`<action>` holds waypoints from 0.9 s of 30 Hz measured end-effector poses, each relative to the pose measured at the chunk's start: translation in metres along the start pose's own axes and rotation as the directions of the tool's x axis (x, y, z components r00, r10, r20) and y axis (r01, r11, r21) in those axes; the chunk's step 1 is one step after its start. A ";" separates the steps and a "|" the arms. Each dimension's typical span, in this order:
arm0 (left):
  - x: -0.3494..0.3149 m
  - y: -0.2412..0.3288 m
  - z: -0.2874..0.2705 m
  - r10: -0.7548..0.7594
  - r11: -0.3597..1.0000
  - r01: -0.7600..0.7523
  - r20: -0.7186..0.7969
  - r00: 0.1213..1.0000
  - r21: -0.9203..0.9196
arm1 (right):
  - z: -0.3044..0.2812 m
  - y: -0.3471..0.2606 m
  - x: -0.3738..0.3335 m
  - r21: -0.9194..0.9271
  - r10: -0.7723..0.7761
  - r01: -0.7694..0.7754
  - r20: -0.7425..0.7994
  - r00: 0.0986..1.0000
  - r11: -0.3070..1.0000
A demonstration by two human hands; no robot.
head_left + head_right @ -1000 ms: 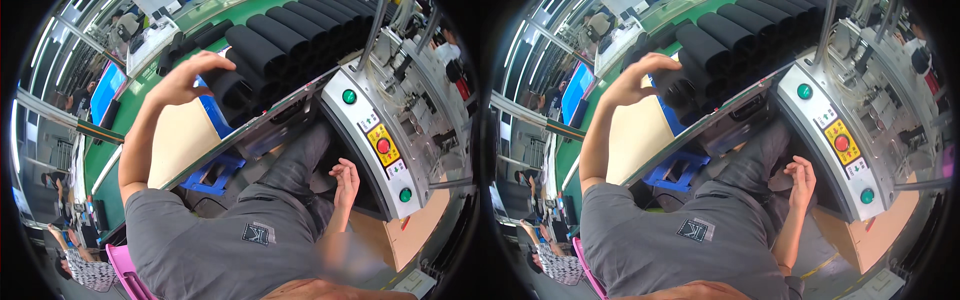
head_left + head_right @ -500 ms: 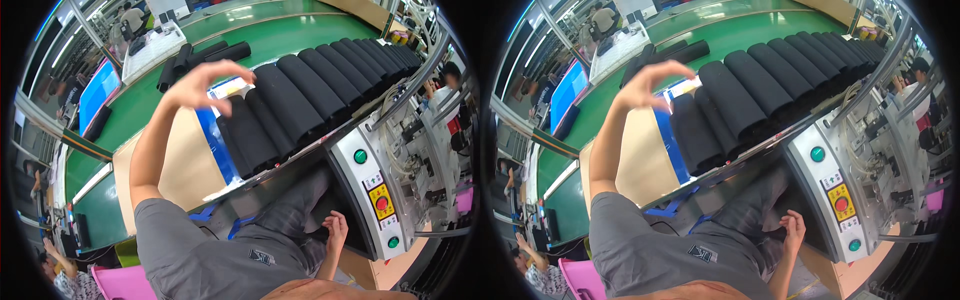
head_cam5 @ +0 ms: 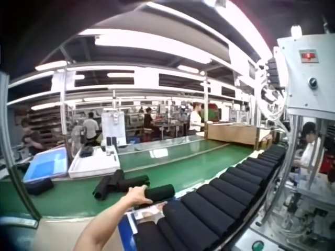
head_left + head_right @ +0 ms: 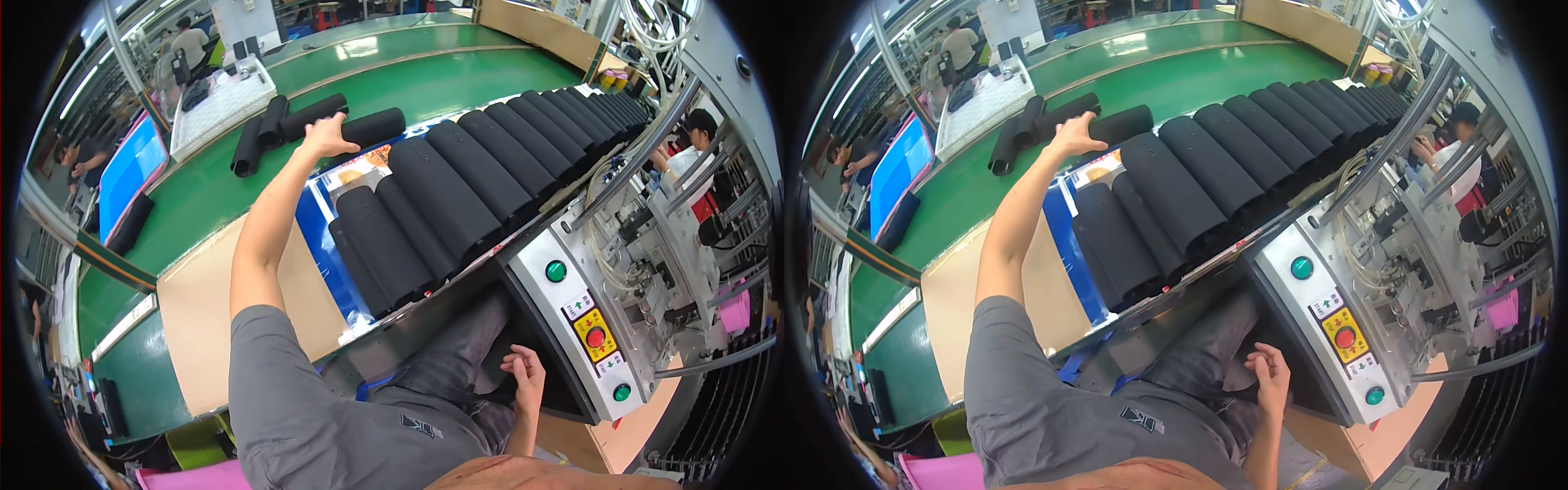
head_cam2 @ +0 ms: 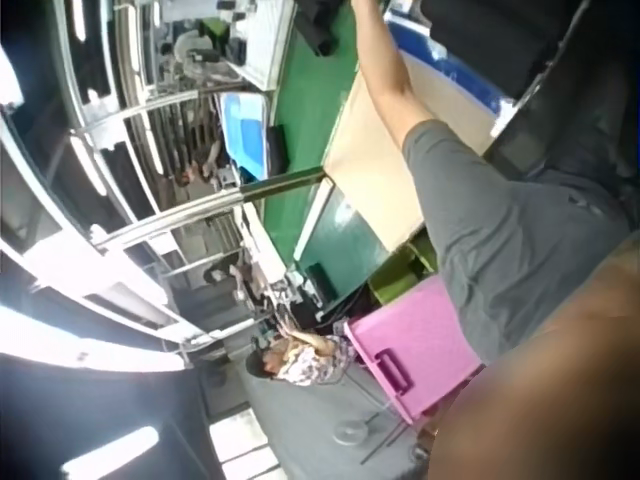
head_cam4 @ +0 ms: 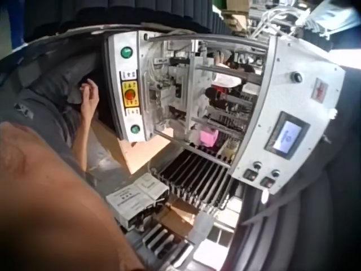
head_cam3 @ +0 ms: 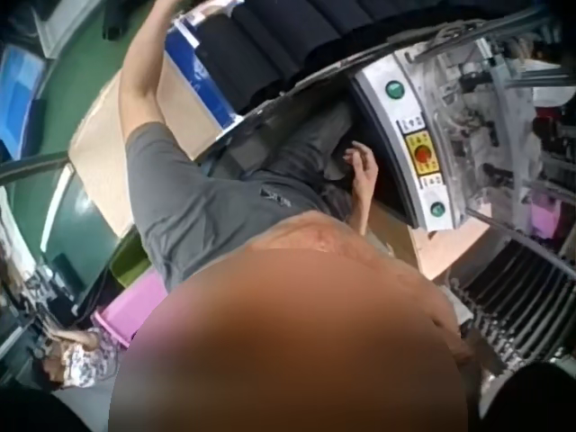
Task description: Manually feeding foam components into a sealing machine on a production line.
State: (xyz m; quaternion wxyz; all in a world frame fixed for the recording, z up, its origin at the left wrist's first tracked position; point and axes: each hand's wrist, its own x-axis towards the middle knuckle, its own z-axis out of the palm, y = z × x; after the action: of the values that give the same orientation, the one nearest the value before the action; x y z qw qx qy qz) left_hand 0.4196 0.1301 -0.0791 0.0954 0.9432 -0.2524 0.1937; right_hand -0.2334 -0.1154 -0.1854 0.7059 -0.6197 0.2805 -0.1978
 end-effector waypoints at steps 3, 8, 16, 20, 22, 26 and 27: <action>-0.007 -0.022 -0.030 0.008 0.993 -0.004 0.034 0.999 -0.116 | -0.002 -0.001 -0.003 -0.034 -0.013 0.016 0.109 0.994 0.999; -0.032 0.015 -0.140 0.092 0.959 -0.171 -0.321 0.943 -0.226 | -0.009 -0.015 -0.008 0.036 -0.095 0.091 0.148 0.984 0.995; -0.154 0.270 -0.284 0.664 0.557 -0.828 -0.635 0.395 0.067 | 0.031 -0.092 -0.007 0.516 -0.519 0.385 0.143 0.842 0.765; -0.253 0.378 -0.257 0.896 -0.301 -0.953 -0.353 -0.270 -0.035 | 0.045 -0.082 -0.021 0.906 -0.373 0.295 -0.172 0.912 0.304; -0.270 0.412 -0.244 0.747 -0.553 -0.832 -0.472 -0.468 -0.049 | 0.017 -0.066 -0.028 0.879 -0.289 0.410 -0.338 0.896 0.244; -0.232 0.512 -0.236 0.700 -0.634 -0.726 -0.596 -0.393 -0.266 | -0.065 -0.036 -0.065 0.690 -0.286 0.651 -0.585 0.759 0.315; -0.217 0.537 -0.240 0.705 -0.550 -0.806 -0.638 -0.309 -0.218 | -0.082 -0.022 -0.065 0.520 -0.352 0.741 -0.660 0.664 0.424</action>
State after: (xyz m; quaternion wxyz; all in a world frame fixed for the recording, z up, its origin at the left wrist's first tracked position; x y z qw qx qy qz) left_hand -0.1049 -0.1671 0.0926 0.2408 0.1911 -0.9404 0.1452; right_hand -0.3342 -0.1411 -0.1596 0.6990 -0.2562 0.1009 -0.6600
